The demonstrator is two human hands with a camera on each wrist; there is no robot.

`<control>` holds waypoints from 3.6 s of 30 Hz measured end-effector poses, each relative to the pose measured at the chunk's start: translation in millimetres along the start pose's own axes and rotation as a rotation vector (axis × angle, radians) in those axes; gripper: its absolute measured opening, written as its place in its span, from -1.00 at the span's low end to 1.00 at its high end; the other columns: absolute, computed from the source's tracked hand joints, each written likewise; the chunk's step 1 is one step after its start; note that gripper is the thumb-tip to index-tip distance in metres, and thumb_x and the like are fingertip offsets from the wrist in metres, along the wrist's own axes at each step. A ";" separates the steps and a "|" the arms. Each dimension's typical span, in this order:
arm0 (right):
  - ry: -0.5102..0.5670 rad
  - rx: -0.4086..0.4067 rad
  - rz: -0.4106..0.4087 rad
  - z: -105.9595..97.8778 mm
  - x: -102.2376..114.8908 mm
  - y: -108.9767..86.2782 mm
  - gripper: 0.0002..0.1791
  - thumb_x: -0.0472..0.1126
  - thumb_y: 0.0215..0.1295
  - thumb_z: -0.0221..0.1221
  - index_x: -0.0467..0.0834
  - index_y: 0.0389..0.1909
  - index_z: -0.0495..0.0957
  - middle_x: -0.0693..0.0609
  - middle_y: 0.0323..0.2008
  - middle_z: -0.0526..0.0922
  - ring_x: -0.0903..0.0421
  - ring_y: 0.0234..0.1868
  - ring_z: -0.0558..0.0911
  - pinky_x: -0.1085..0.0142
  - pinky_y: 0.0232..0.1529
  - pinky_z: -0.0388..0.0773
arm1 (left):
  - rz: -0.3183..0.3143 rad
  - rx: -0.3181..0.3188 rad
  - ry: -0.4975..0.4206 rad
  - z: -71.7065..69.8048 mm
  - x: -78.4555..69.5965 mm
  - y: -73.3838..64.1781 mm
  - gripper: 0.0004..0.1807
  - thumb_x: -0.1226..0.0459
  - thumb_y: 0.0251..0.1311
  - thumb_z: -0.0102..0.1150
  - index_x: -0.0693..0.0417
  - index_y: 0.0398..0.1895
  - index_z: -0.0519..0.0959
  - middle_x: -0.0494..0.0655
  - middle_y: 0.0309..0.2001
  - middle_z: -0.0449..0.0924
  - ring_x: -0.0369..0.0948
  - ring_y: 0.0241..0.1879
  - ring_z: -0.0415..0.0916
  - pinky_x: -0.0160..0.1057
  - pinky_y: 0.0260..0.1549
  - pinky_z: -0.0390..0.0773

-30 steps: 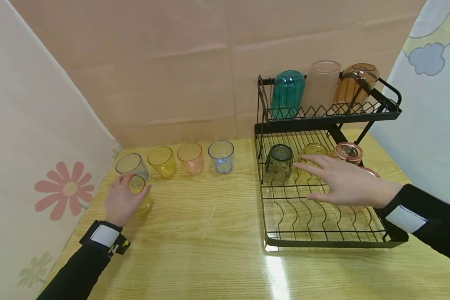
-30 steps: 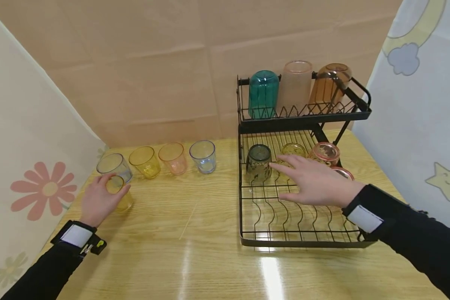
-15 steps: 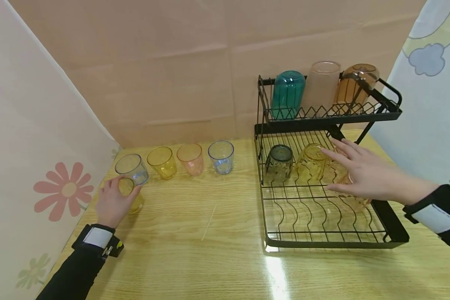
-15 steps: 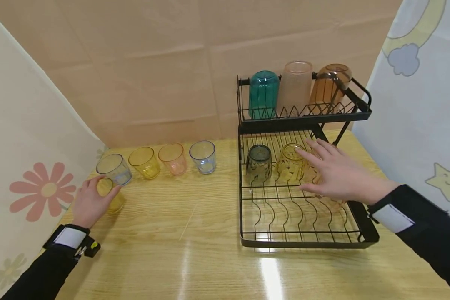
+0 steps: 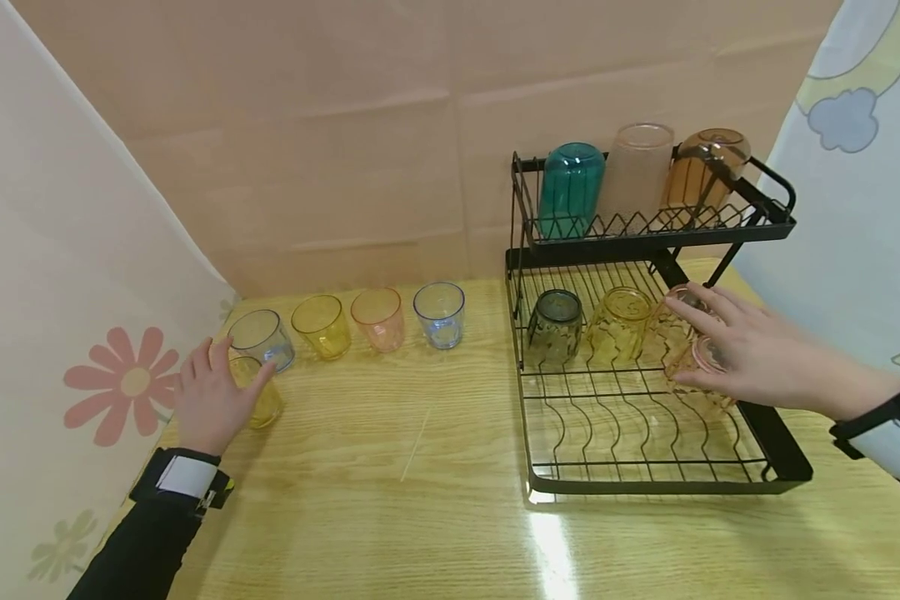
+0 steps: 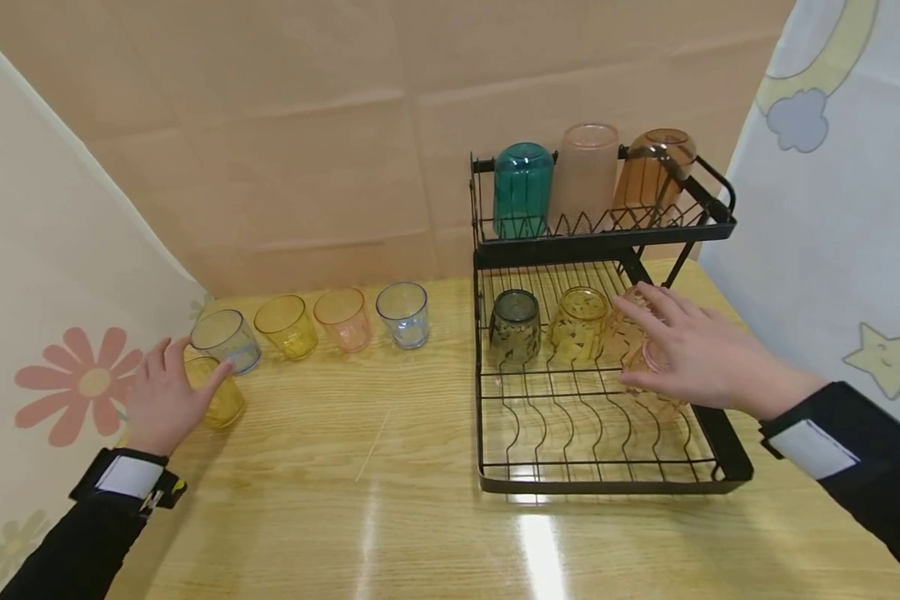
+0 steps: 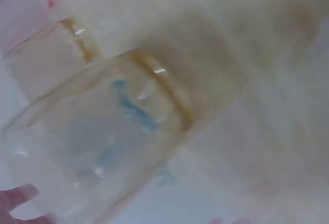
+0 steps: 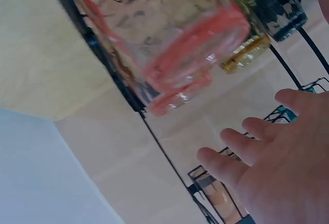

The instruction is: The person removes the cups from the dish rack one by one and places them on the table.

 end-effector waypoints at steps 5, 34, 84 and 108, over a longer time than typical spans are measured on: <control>0.030 0.015 0.053 6.8 -6.9 -11.5 0.04 0.22 -0.01 0.22 0.08 0.42 -0.14 -0.35 0.29 0.04 -0.34 0.08 0.27 -0.23 -0.10 0.27 | 0.042 -0.061 -0.024 -17.3 -15.7 13.1 -0.09 -0.26 0.07 -0.03 0.13 0.34 0.08 0.30 0.29 0.01 0.21 0.26 -0.07 0.24 0.13 -0.11; -0.054 0.003 0.085 43.4 -26.9 -2.3 -0.53 0.23 0.02 0.19 -0.07 -0.45 0.29 0.08 -0.53 0.27 0.22 -0.63 0.26 0.34 -0.71 0.20 | 0.429 -0.068 -0.216 -23.8 -174.4 9.7 -0.05 -0.34 0.00 -0.05 -0.02 0.37 0.06 0.10 0.34 0.01 0.09 0.26 0.01 0.15 0.13 0.01; 0.786 -0.325 0.279 0.7 72.2 75.1 -0.64 0.04 0.27 0.04 -0.11 -0.06 0.44 -0.02 -0.18 0.49 0.11 -0.25 0.45 0.25 -0.33 0.38 | 0.247 0.334 -0.916 4.1 -295.6 0.2 -0.21 -0.27 0.11 -0.09 -0.42 0.38 -0.11 -0.27 0.38 -0.13 -0.27 0.32 -0.16 0.05 0.15 0.02; 1.301 -0.581 0.307 36.6 131.9 96.8 -0.61 -0.09 0.31 0.01 -0.20 0.04 0.22 -0.11 -0.12 0.39 -0.17 -0.16 0.45 0.21 -0.35 0.52 | -0.578 0.504 -1.628 22.2 -322.6 -19.7 -0.10 -0.36 -0.07 0.00 -0.12 0.27 0.08 -0.07 0.14 0.14 -0.01 -0.06 0.29 0.15 -0.14 0.29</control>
Point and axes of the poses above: each hand's wrist, its own y-axis towards the middle knuckle, its own z-axis out of the palm, x = y × z, the point moved 6 cm from there along y, towards the middle knuckle
